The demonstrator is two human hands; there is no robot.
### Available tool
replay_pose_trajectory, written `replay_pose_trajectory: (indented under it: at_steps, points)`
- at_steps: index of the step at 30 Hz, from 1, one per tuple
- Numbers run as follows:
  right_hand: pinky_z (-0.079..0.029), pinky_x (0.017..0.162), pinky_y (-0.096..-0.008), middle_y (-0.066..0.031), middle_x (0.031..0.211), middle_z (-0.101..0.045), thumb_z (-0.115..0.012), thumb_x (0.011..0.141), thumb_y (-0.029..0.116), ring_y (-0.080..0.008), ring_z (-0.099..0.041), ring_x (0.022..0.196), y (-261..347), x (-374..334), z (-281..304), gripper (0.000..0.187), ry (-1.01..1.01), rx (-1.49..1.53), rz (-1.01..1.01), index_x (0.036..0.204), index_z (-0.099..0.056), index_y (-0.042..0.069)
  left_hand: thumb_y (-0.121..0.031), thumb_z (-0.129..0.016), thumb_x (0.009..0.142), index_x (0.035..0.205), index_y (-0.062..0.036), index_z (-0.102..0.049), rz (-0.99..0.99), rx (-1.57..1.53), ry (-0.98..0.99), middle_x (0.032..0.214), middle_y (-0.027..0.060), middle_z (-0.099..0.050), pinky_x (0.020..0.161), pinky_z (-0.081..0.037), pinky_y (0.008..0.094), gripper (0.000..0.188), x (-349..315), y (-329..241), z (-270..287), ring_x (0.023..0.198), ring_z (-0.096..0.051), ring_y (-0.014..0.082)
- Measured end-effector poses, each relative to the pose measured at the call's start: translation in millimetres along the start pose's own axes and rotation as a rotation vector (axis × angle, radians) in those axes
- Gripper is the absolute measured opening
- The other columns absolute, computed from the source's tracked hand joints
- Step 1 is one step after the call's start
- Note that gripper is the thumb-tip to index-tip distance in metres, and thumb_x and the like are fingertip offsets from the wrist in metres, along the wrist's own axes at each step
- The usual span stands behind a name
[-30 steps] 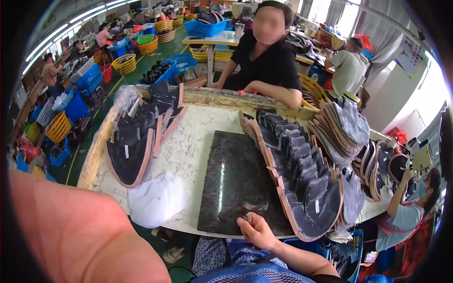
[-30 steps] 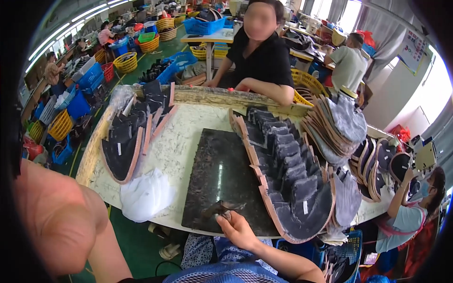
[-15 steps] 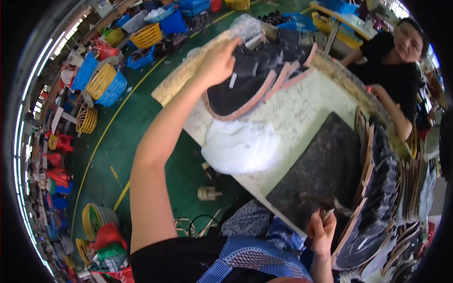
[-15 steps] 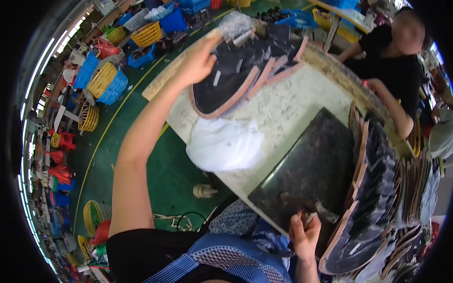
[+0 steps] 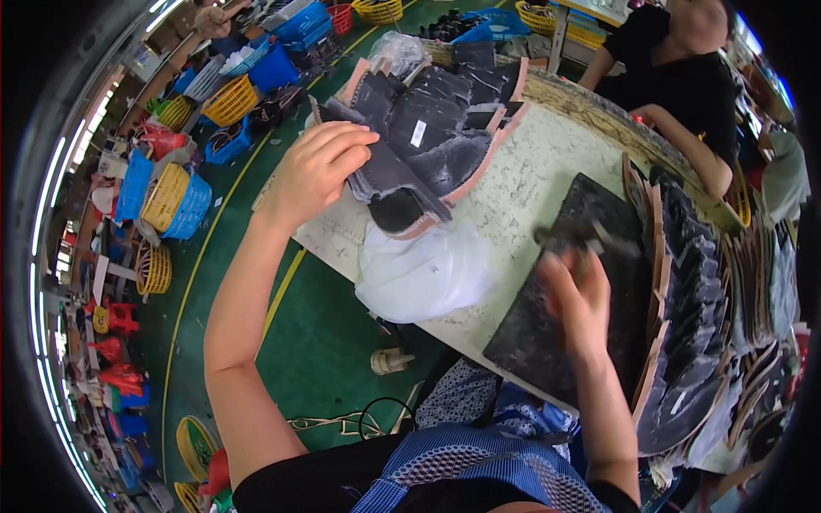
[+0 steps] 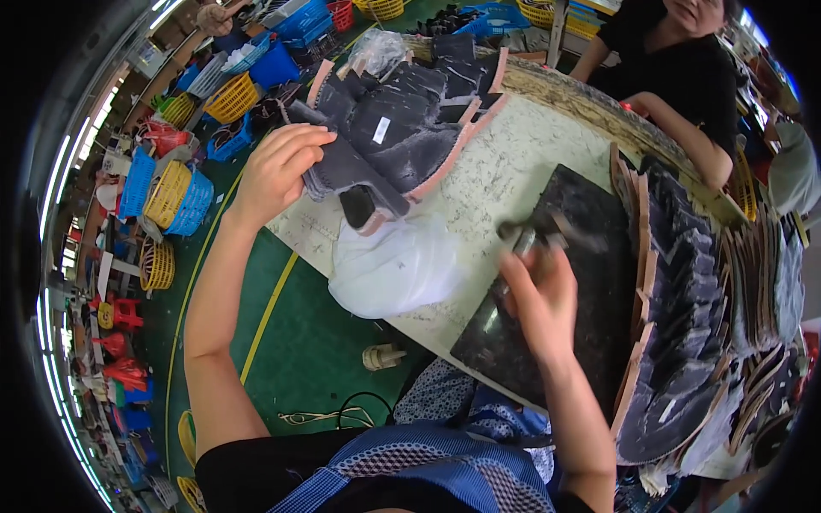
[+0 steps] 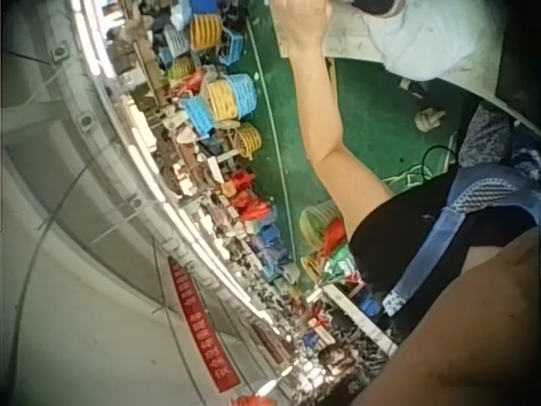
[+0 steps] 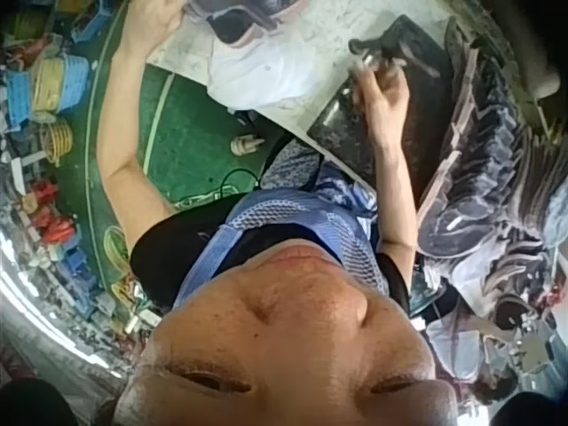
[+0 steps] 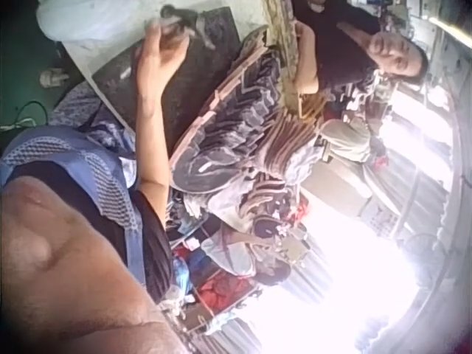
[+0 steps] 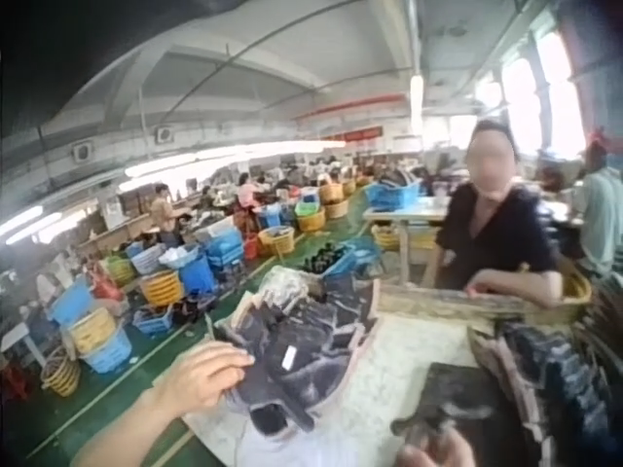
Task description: Hammering and assembling shoe upper components onto a base at a factory workbench.
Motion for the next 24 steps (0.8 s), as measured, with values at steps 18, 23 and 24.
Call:
replay_pose_trajectory:
  at_steps: [18,23,24]
  points:
    - [-0.055,0.077,-0.0423,-0.0207,0.087,-0.068,-0.073,0.08,0.01,-0.0372,-0.072,0.075,-45,186,-91,0.037,-0.259,-0.135,0.027,0.106,-0.049,0.0,-0.012,-0.063,0.086,0.088,-0.0057,-0.043,-0.007,-0.155,-0.272,0.103,0.017,-0.071,0.078,-0.055,0.0426,0.02,-33,-99,184,0.088,-0.07,0.0346]
    - [-0.053,0.066,-0.0334,-0.0101,0.082,-0.065,-0.072,0.092,0.02,-0.0189,-0.067,0.067,-18,150,-74,0.033,-0.299,-0.163,0.368,0.102,-0.049,-0.001,-0.031,-0.069,0.089,0.093,-0.0071,-0.039,0.167,-0.399,-0.174,0.096,0.0203,-0.069,0.075,-0.05,0.035,0.038,-22,-97,143,0.083,-0.066,0.0275]
    - [-0.052,0.067,-0.0322,-0.0096,0.083,-0.067,-0.07,0.094,0.022,-0.0183,-0.067,0.068,-8,127,-79,0.032,-0.139,0.02,0.301,0.103,-0.05,-0.001,-0.026,-0.069,0.088,0.093,-0.007,-0.039,0.196,-0.389,-0.102,0.094,0.0191,-0.069,0.073,-0.049,0.0325,0.035,-19,-97,133,0.08,-0.065,0.0257]
Point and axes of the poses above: each hand's wrist, its own x-axis towards the middle knuckle, its own z-axis out of the back of the hand, y = z × x, the point moved 10 cm from there along x, towards the middle knuckle
